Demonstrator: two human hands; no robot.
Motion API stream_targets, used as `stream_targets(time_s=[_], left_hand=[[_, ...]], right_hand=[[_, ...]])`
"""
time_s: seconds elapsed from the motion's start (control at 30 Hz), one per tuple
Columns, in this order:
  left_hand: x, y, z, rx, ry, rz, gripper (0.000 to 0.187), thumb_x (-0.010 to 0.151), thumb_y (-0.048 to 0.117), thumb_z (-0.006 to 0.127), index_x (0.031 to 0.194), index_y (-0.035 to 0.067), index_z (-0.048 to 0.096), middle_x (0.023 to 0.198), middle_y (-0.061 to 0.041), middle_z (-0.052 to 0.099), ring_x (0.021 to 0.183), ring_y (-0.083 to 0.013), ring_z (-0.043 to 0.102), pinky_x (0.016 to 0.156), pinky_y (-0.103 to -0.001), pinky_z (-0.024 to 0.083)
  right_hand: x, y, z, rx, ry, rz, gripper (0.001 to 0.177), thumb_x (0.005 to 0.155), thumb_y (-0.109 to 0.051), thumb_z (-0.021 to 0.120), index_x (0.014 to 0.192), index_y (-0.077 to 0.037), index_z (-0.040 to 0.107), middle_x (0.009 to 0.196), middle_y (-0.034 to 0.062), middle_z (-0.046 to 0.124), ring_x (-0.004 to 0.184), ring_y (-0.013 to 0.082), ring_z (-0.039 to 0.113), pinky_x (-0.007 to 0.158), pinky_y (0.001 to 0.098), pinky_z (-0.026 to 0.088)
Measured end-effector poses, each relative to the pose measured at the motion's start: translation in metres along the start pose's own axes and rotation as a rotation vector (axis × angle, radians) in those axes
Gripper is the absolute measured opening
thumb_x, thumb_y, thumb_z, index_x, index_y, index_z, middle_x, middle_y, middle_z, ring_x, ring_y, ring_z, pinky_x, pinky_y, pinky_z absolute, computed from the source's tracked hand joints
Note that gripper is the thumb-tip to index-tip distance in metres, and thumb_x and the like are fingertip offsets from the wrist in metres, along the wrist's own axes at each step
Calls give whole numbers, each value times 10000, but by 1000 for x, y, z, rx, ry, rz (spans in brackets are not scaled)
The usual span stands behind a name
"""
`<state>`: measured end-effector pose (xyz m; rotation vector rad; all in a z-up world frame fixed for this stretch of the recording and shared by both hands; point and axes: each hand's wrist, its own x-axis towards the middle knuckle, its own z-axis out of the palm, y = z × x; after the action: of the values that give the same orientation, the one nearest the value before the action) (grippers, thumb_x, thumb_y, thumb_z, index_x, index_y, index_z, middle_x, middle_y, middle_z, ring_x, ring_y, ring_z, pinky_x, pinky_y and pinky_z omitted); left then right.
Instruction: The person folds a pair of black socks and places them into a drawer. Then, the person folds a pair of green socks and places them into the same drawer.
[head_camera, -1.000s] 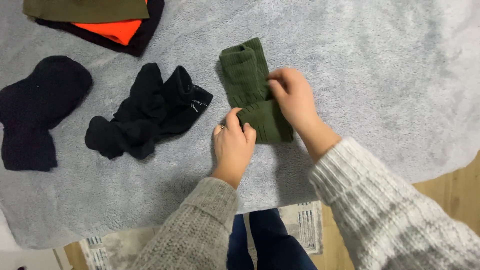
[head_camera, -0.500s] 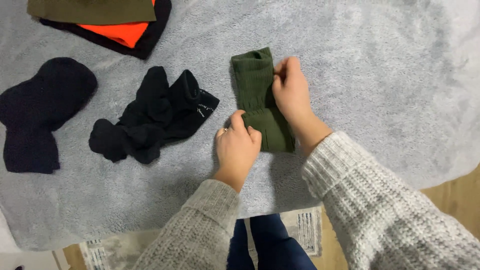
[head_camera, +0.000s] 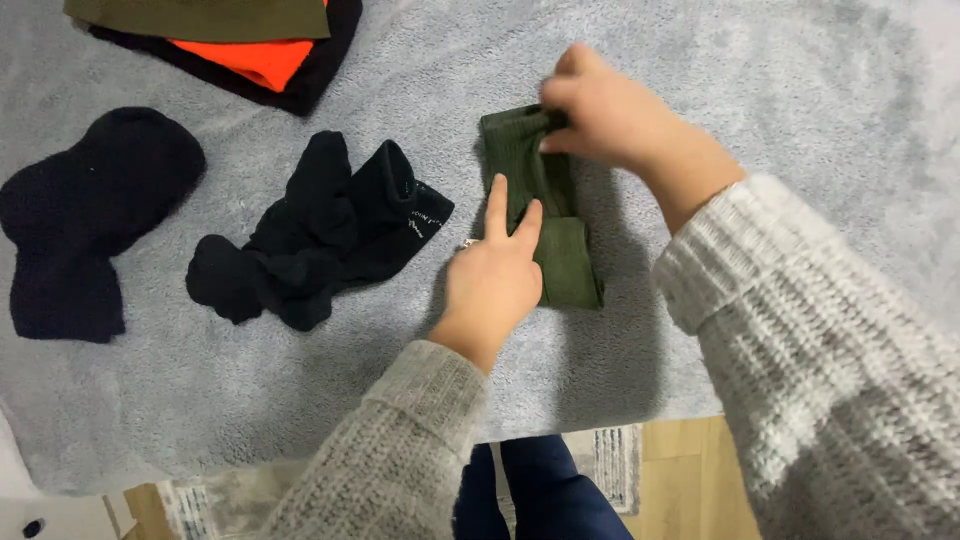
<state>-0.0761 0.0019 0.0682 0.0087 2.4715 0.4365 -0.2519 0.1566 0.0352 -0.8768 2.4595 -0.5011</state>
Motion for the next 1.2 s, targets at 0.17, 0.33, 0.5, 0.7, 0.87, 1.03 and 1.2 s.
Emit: stream_targets(time_s=[0.17,0.33,0.5,0.7,0.87,1.03,1.2], left_hand=[[2,1,6,48,39,16,750,843,205,564,1561,252,353,1701,-172,28,919,-388,652,727,-484,552],[15,-14,34,263,593,223,614,720,213,595,1327,174,681,1613,-97,386,1094,-336,523,820,-447,416],[23,-34,16,32,97,249,864,798,226,478,1617,103,230,1728,-54,128,1587,-313,-13,1269,-577,-58],[13,-48,31,-244,471,491,702,829,-35,528,1511,89,418,1666,-95,280,1565,-305,235,1263,-548,175],[19,-67,48,-185,670,701,77,979,106,539,978,137,609,1168,-14,525,1354,-233,507,1155,-437,367],[12,-87,49,-201,481,861,219,947,50,543,1155,40,609,1327,-54,562,1414,-264,500,1235,-450,349],[21,-82,38,-372,286,548,792,752,103,804,1468,22,474,1544,-184,430,1460,-377,418,1201,-527,353]], right_hand=[[-2,6,3,76,416,-37,97,845,2,637,920,-30,586,992,168,564,997,359,546,794,477,453],[-46,-31,31,197,608,-286,451,668,124,403,973,-94,653,997,95,675,943,338,624,863,435,467],[-70,-13,90,-110,355,-383,718,1065,-596,389,1563,-82,447,1576,166,484,1516,327,361,1227,516,186],[-97,-20,67,38,538,-249,380,1034,8,488,1381,-81,616,1484,111,584,1442,402,464,1174,545,359],[-141,-49,67,-5,394,-485,538,949,-394,557,1371,-64,597,1541,200,496,1454,402,446,1195,565,340],[-135,-13,84,-84,261,-604,682,903,-306,536,1501,12,460,1566,225,462,1481,376,419,1210,560,291],[-116,-27,66,471,344,-66,557,817,-198,730,1313,26,615,1130,313,664,1062,528,658,927,666,509]])
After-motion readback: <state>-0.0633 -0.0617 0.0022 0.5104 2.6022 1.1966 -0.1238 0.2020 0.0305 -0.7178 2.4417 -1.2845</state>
